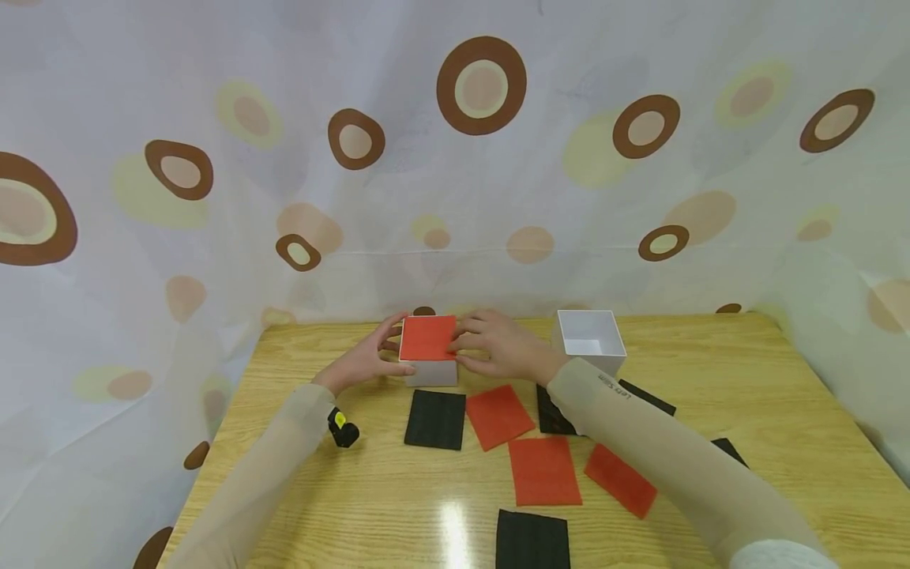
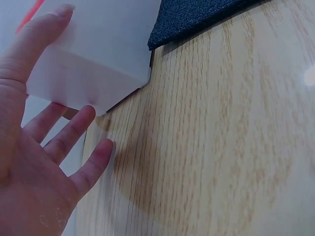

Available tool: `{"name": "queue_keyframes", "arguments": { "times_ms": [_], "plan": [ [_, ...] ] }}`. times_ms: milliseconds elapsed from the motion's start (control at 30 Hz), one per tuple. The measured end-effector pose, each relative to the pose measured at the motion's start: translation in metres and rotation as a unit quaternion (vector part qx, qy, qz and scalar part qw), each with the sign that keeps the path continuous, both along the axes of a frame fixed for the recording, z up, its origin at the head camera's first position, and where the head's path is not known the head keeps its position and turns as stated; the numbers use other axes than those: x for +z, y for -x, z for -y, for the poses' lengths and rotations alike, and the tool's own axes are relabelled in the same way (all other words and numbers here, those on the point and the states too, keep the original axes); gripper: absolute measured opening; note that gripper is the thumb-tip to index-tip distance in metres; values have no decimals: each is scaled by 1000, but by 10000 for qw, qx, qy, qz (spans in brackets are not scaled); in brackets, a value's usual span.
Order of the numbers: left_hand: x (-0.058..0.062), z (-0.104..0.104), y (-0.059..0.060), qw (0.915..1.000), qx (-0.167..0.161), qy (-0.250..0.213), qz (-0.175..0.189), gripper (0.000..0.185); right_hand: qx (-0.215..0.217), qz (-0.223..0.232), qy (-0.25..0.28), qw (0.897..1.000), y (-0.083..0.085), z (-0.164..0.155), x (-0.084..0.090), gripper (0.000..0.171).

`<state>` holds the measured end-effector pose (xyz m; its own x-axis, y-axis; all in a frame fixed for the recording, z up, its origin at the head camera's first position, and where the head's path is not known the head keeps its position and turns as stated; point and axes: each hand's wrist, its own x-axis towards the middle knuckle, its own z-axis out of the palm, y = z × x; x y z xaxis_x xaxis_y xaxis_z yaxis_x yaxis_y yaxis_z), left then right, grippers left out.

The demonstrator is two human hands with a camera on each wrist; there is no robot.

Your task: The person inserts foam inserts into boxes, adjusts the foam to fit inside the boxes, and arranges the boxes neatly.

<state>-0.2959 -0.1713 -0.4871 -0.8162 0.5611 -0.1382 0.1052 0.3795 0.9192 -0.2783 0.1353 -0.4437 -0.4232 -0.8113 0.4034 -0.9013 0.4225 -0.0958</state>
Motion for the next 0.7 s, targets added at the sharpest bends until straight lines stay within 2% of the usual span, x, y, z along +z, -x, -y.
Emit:
{"name": "queue_keyframes", "arguments": {
  "times_ms": [300,500,700],
  "plan": [
    [1,1,-1,10000,1,-34,69,107,-136,-301,-441,9985,-5,1,-1,21],
    [0,0,0,10000,-23,-39,1,105,-273,-548,-306,9977,-5,7,-3,14],
    [1,0,-1,10000,-9,-62,24,105,-303,-392,-229,9985,-5,13,-3,10]
  ]
}}
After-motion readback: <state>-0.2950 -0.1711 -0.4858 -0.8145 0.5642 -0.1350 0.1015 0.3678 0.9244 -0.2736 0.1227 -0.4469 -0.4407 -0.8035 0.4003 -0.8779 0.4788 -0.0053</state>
